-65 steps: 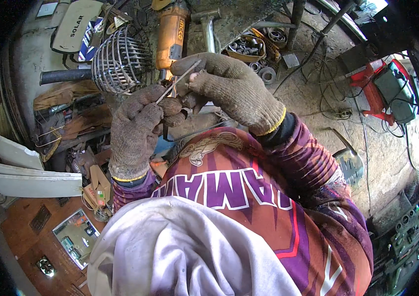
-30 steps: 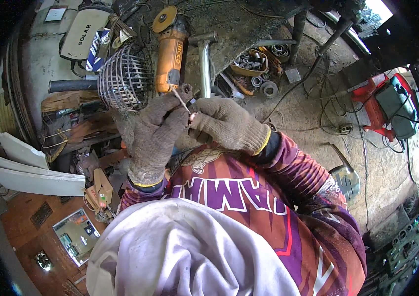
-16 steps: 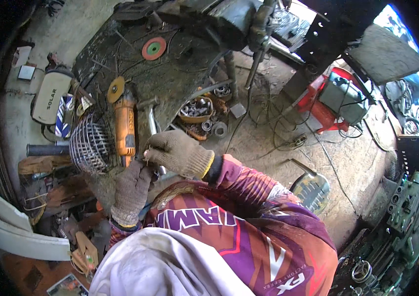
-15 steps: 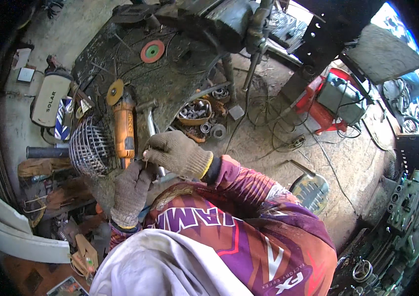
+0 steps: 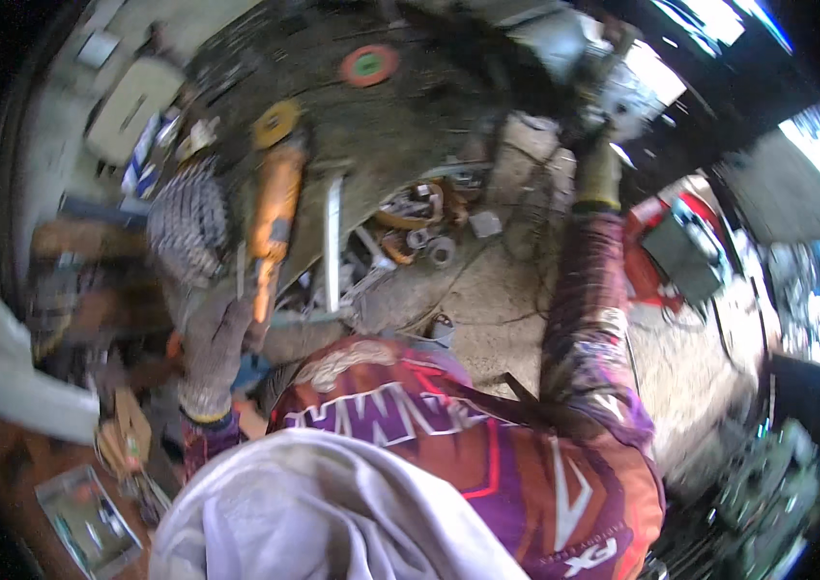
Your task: The person strikes a metal cage with a hammer, positions a metal rod against the cage by hand, and welds the rod to the structure using a torch.
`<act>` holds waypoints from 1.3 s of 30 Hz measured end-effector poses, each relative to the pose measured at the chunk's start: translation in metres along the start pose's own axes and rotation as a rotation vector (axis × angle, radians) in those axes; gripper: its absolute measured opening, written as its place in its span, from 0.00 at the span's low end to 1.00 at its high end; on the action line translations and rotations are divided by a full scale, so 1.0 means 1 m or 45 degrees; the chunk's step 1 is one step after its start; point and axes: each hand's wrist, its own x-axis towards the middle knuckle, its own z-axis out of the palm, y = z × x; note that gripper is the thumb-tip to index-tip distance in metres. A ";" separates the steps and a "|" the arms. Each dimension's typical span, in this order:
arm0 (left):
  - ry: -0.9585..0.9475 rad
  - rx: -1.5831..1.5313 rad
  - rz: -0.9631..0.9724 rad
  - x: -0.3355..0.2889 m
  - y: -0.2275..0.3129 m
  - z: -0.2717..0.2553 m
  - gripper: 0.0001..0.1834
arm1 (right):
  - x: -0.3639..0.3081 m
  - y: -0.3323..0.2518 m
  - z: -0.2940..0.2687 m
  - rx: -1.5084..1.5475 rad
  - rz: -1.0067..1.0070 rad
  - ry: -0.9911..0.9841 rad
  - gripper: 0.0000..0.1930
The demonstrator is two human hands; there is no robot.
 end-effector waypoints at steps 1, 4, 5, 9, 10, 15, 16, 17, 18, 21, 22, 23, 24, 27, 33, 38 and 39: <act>0.028 0.032 0.093 -0.005 0.005 -0.003 0.10 | 0.002 0.003 -0.017 0.511 0.017 0.132 0.19; 0.174 0.200 0.212 -0.014 0.017 -0.013 0.11 | 0.007 0.013 -0.026 1.081 -0.120 0.333 0.10; 0.244 0.209 0.149 -0.019 0.011 -0.016 0.11 | 0.010 0.014 -0.016 1.237 -0.147 0.336 0.10; 0.511 -0.254 0.086 -0.023 -0.017 -0.039 0.12 | 0.014 0.022 0.079 1.872 -0.017 0.108 0.15; 0.643 -0.195 0.043 -0.023 -0.029 -0.052 0.13 | 0.016 0.033 0.097 2.021 0.037 0.083 0.17; 0.791 -0.103 -0.041 -0.031 -0.092 -0.108 0.20 | 0.022 0.096 0.074 1.818 0.091 0.270 0.29; 0.786 -0.114 -0.043 -0.024 -0.094 -0.114 0.20 | 0.017 0.114 0.061 1.772 0.096 0.288 0.29; 0.830 0.134 0.011 -0.013 -0.092 -0.119 0.19 | 0.004 0.143 0.073 2.233 0.347 0.220 0.23; 0.876 0.389 0.057 -0.003 -0.093 -0.126 0.17 | -0.011 0.162 0.080 2.693 0.612 0.134 0.20; 0.795 0.391 0.152 0.020 -0.107 -0.156 0.21 | -0.080 0.144 0.054 2.644 0.783 -0.043 0.19; 0.773 0.376 0.163 0.026 -0.106 -0.160 0.21 | -0.108 0.128 0.042 2.398 0.619 -0.002 0.19; 0.695 0.230 0.210 0.032 -0.104 -0.162 0.20 | -0.135 0.112 0.026 2.161 0.483 0.063 0.19; 0.622 0.095 0.247 0.036 -0.100 -0.167 0.20 | -0.146 0.080 -0.012 2.458 0.671 -0.066 0.18; 0.333 0.174 0.101 0.034 -0.098 -0.175 0.17 | -0.172 -0.009 -0.154 3.031 1.501 -0.130 0.18; 0.057 0.177 0.296 0.017 -0.144 -0.173 0.12 | -0.246 -0.083 -0.264 2.755 1.355 -0.178 0.18; 0.106 0.170 0.434 0.028 -0.186 -0.167 0.13 | -0.257 -0.143 -0.358 2.747 1.398 -0.183 0.18; 0.073 0.259 0.495 0.032 -0.189 -0.169 0.13 | -0.262 -0.145 -0.373 2.812 1.344 -0.379 0.19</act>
